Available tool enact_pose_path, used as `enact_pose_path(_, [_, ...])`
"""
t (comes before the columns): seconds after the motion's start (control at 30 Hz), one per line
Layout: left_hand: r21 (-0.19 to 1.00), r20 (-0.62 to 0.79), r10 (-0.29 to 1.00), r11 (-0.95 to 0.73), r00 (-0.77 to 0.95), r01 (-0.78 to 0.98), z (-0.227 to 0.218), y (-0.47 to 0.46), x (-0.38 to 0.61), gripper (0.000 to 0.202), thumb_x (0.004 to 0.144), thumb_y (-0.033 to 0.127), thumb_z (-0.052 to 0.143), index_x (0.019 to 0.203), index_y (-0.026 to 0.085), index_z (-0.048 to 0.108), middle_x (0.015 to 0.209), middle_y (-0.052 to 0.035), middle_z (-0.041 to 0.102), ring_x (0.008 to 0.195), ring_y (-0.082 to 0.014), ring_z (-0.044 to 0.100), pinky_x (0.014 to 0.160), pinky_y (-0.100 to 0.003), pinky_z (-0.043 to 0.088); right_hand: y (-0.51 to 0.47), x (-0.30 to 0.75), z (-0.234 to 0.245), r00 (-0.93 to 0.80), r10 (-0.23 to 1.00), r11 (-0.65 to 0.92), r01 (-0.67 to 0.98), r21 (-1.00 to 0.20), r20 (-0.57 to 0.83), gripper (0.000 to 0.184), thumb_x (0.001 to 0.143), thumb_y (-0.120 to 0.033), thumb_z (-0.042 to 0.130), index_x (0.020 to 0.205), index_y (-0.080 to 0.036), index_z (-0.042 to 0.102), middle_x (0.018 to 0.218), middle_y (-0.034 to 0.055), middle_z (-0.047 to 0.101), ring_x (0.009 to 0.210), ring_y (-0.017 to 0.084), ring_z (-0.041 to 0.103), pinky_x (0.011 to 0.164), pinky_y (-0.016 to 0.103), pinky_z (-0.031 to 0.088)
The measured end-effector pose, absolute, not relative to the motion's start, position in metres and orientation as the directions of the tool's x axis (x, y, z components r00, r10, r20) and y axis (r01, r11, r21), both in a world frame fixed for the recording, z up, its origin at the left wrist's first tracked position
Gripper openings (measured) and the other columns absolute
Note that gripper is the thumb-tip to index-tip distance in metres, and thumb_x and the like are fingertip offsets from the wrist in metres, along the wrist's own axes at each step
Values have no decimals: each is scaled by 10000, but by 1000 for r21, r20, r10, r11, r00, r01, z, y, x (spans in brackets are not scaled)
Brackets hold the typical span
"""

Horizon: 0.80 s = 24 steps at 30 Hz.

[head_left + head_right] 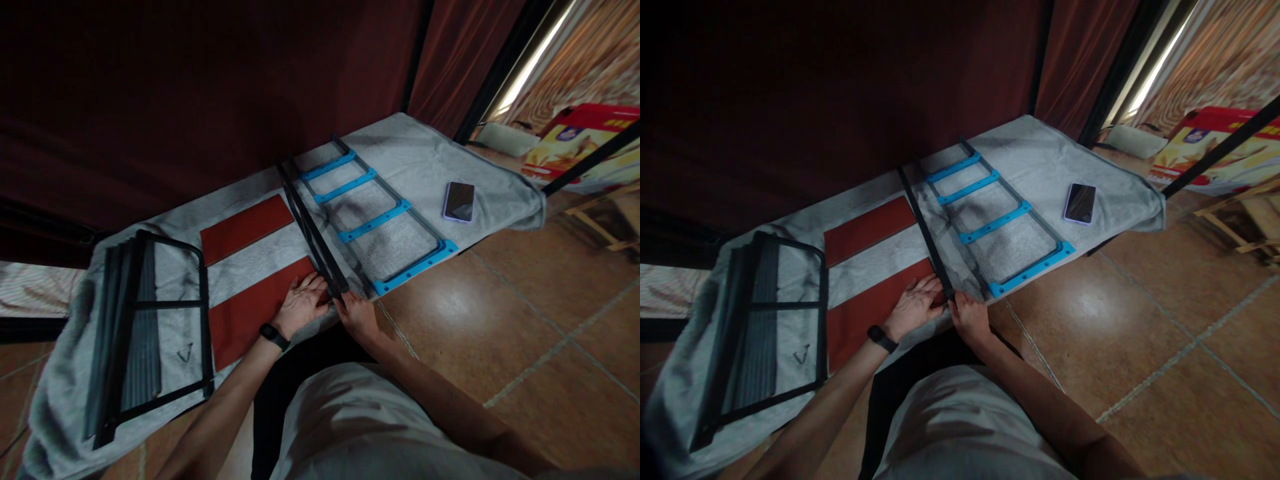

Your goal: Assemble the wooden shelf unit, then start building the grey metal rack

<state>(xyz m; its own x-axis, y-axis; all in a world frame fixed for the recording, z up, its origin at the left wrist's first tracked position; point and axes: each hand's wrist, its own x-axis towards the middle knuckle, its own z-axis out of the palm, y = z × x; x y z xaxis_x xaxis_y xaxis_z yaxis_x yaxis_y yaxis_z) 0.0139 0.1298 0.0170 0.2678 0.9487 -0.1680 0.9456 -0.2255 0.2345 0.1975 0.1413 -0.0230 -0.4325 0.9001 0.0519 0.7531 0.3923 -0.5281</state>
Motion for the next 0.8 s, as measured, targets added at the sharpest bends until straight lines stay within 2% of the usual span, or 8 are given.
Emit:
enact_pose_path(0.1, [226, -149, 947, -247, 284, 942, 17, 130, 12, 527, 885, 401, 602, 1385, 249, 532, 1468, -70, 545, 1445, -267, 370, 1223, -494, 241, 142, 199, -24, -422, 905, 386, 765, -516, 52, 277, 1006, -294, 465, 1150, -167, 665, 966, 92, 746, 818, 201, 701, 663, 278, 474])
enact_pose_path(0.23, [214, -173, 940, -254, 293, 943, 13, 132, 8, 574, 831, 468, 671, 1347, 240, 566, 1504, -89, 507, 1475, -313, 312, 1227, -585, 165, 145, 204, -27, -401, 914, 376, 786, -491, 57, 270, 1006, -292, 464, 1092, -153, 679, 950, 101, 743, 818, 203, 700, 663, 277, 477])
enact_pose_path(0.4, [268, -231, 908, -286, 349, 920, 12, 141, -1, 668, 821, 525, 683, 1416, 283, 499, 1551, -81, 444, 1485, -332, 284, 1203, -664, 113, 145, 204, -29, -433, 891, 440, 743, -505, 139, 303, 1015, -274, 455, 1206, -143, 650, 991, 98, 745, 861, 199, 704, 718, 273, 495])
enact_pose_path(0.47, [304, -221, 928, -226, 299, 925, 14, 146, -11, 737, 810, 598, 671, 1453, 307, 457, 1606, -77, 349, 1491, -340, 267, 1200, -631, 182, 144, 203, -30, -430, 889, 445, 734, -514, 156, 301, 1016, -267, 456, 1206, -136, 649, 988, 99, 746, 870, 197, 705, 735, 269, 498])
enact_pose_path(0.53, [347, -170, 973, -87, 154, 934, 15, 153, -25, 748, 859, 623, 594, 1496, 285, 392, 1613, -98, 314, 1473, -316, 306, 1186, -540, 289, 144, 203, -30, -417, 895, 436, 735, -520, 160, 278, 1009, -257, 476, 1177, -132, 659, 971, 99, 746, 868, 194, 707, 744, 260, 499])
enact_pose_path(0.6, [357, -148, 987, 118, -68, 927, 13, 162, -41, 672, 936, 574, 488, 1488, 203, 391, 1520, -153, 421, 1394, -295, 421, 1138, -462, 372, 144, 203, -30, -411, 898, 429, 738, -521, 158, 253, 1000, -250, 498, 1148, -133, 666, 958, 97, 746, 869, 193, 707, 756, 253, 499])
enact_pose_path(0.67, [312, -206, 954, 276, -219, 909, 9, 170, -54, 565, 967, 526, 439, 1381, 146, 500, 1353, -176, 553, 1275, -298, 521, 1077, -441, 419, 145, 203, -30, -418, 895, 432, 736, -521, 152, 240, 997, -245, 505, 1137, -137, 667, 948, 94, 745, 869, 191, 706, 762, 250, 498])
enact_pose_path(0.8, [225, -294, 926, 308, -237, 924, 6, 185, -67, 406, 902, 528, 562, 1116, 186, 618, 1204, -129, 623, 1175, -304, 541, 994, -442, 436, 144, 203, -28, -430, 893, 432, 736, -521, 133, 241, 1004, -240, 484, 1131, -143, 664, 950, 97, 741, 875, 191, 700, 763, 251, 495])
